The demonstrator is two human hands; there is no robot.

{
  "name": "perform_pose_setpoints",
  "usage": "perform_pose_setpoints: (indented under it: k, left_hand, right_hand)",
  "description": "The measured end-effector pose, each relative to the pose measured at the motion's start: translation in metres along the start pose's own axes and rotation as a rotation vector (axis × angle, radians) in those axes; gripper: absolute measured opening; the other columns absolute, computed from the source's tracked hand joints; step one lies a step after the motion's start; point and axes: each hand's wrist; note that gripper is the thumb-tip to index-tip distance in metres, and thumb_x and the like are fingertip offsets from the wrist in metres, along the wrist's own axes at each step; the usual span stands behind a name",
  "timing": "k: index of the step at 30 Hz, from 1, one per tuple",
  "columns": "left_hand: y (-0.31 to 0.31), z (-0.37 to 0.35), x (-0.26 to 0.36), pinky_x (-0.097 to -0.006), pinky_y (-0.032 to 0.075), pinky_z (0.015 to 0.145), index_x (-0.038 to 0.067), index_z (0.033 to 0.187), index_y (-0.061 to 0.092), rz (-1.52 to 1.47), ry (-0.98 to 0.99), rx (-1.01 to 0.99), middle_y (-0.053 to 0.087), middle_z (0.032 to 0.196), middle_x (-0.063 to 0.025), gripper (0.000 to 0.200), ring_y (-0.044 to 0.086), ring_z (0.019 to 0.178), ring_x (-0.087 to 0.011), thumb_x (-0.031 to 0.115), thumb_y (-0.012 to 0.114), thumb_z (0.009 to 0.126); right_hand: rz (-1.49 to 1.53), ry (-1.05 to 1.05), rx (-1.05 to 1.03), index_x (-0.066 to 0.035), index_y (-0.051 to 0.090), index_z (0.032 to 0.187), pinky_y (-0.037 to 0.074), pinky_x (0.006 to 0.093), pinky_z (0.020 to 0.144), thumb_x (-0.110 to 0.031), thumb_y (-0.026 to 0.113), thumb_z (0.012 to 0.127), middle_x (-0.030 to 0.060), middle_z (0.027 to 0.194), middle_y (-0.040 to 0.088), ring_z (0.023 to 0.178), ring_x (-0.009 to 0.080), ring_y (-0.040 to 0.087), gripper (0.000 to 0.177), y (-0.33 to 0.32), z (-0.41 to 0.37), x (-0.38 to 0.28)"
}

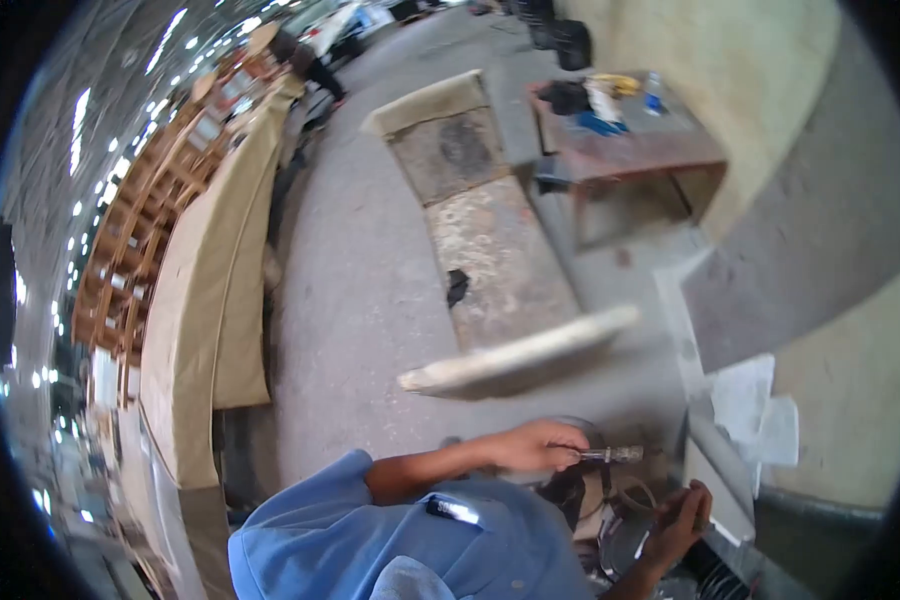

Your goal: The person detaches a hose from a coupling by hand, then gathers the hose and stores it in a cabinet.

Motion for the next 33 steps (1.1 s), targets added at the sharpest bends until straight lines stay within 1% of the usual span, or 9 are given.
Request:
perform_pose_setpoints:
  k: [4, 9, 13, 18, 20, 22, 23, 30, 33]
  left_hand:
    - [-0.065, -0.157, 0.005, -0.025, 0.043, 0.061, 0.002, 0.11, 0.054, -0.137, -0.002, 0.199, 0.054, 0.08, 0.0002, 0.02, 0.049, 0.072, -0.0083, 0.008, 0.052, 0.091]
    - [-0.114, -0.323, -0.001, -0.0206, 0.039, 0.054, 0.005, 0.108, 0.055, -0.287, 0.164, 0.907, 0.056, 0.075, -0.0019, 0.021, 0.048, 0.061, -0.0066, 0.017, 0.053, 0.091]
    - [-0.17, -0.414, -0.002, -0.0211, 0.031, 0.049, 0.005, 0.1, 0.052, -0.46, 0.539, 1.264, 0.052, 0.069, -0.0004, 0.022, 0.04, 0.054, -0.0069, 0.026, 0.053, 0.092]
    - [-0.199, -0.491, 0.016, -0.0216, 0.03, 0.048, 0.007, 0.099, 0.051, -0.529, 0.853, 1.405, 0.052, 0.069, -0.0019, 0.02, 0.041, 0.052, -0.008, 0.025, 0.051, 0.093]
    - [-0.211, -0.518, 0.016, -0.0215, 0.031, 0.048, 0.007, 0.1, 0.052, -0.545, 0.935, 1.333, 0.053, 0.069, -0.0025, 0.02, 0.042, 0.052, -0.0079, 0.025, 0.05, 0.094]
    - [-0.221, -0.537, 0.009, -0.0214, 0.031, 0.048, 0.007, 0.101, 0.052, -0.589, 0.969, 1.35, 0.054, 0.07, -0.0028, 0.019, 0.042, 0.053, -0.008, 0.025, 0.049, 0.094]
    - [-0.228, -0.548, 0.005, -0.0213, 0.031, 0.048, 0.007, 0.101, 0.053, -0.64, 0.998, 1.329, 0.054, 0.07, -0.003, 0.019, 0.043, 0.053, -0.0081, 0.024, 0.049, 0.094]
    - [-0.302, -0.656, -0.03, -0.0211, 0.033, 0.049, 0.007, 0.1, 0.053, -0.653, 1.019, 1.466, 0.051, 0.07, -0.0011, 0.018, 0.043, 0.056, -0.0085, 0.023, 0.05, 0.094]
    - [-0.346, -0.731, -0.038, -0.0201, 0.033, 0.048, 0.005, 0.098, 0.053, -0.458, 0.881, 1.652, 0.048, 0.071, 0.0006, 0.021, 0.042, 0.058, -0.0076, 0.025, 0.053, 0.092]
  right_hand:
    - [-0.125, -0.253, 0.087, -0.005, 0.055, 0.101, 0.032, 0.0191, 0.045, -0.024, 0.054, 0.093, -0.0018, 0.066, 0.047, 0.052, 0.0054, 0.041, 0.021, 0.061, -0.063, 0.023]
    - [-0.205, -0.668, 0.178, -0.001, 0.057, 0.1, 0.03, 0.0189, 0.047, -0.026, 0.051, 0.094, 0.001, 0.068, 0.048, 0.054, 0.0064, 0.041, 0.026, 0.149, -0.145, -0.003]
    - [-0.287, -0.991, 0.263, 0.005, 0.057, 0.103, 0.034, 0.0205, 0.048, -0.022, 0.05, 0.095, 0.0042, 0.07, 0.051, 0.056, 0.0088, 0.043, 0.029, 0.214, -0.196, -0.04]
    - [-0.255, -1.26, 0.237, 0.01, 0.057, 0.104, 0.041, 0.0229, 0.053, -0.018, 0.054, 0.093, 0.0107, 0.074, 0.056, 0.063, 0.015, 0.051, 0.03, 0.258, -0.199, -0.046]
    - [-0.205, -1.195, 0.231, 0.012, 0.056, 0.104, 0.045, 0.0242, 0.057, -0.017, 0.054, 0.093, 0.0134, 0.075, 0.057, 0.066, 0.0172, 0.054, 0.032, 0.277, -0.193, -0.052]
    - [-0.184, -1.357, 0.141, 0.012, 0.06, 0.098, 0.048, 0.0248, 0.057, -0.019, 0.055, 0.093, 0.0146, 0.074, 0.06, 0.064, 0.0186, 0.056, 0.031, 0.283, -0.173, -0.054]
    - [-0.274, -1.523, 0.287, 0.01, 0.064, 0.092, 0.05, 0.0239, 0.056, -0.015, 0.058, 0.091, 0.0134, 0.073, 0.063, 0.061, 0.0183, 0.058, 0.026, 0.301, -0.186, -0.048]
    - [-0.477, -1.572, 0.358, 0.007, 0.067, 0.09, 0.053, 0.025, 0.06, -0.007, 0.058, 0.089, 0.0108, 0.082, 0.067, 0.067, 0.0153, 0.063, 0.017, 0.379, -0.253, -0.014]
    - [-0.62, -1.485, 0.126, 0.005, 0.065, 0.101, 0.052, 0.0247, 0.068, -0.008, 0.054, 0.092, 0.0098, 0.093, 0.067, 0.077, 0.0136, 0.062, 0.019, 0.415, -0.303, 0.022]
Point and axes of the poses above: each hand's wrist, its own z-axis towards the middle knuckle, its own y-axis out of the palm, x = y × z
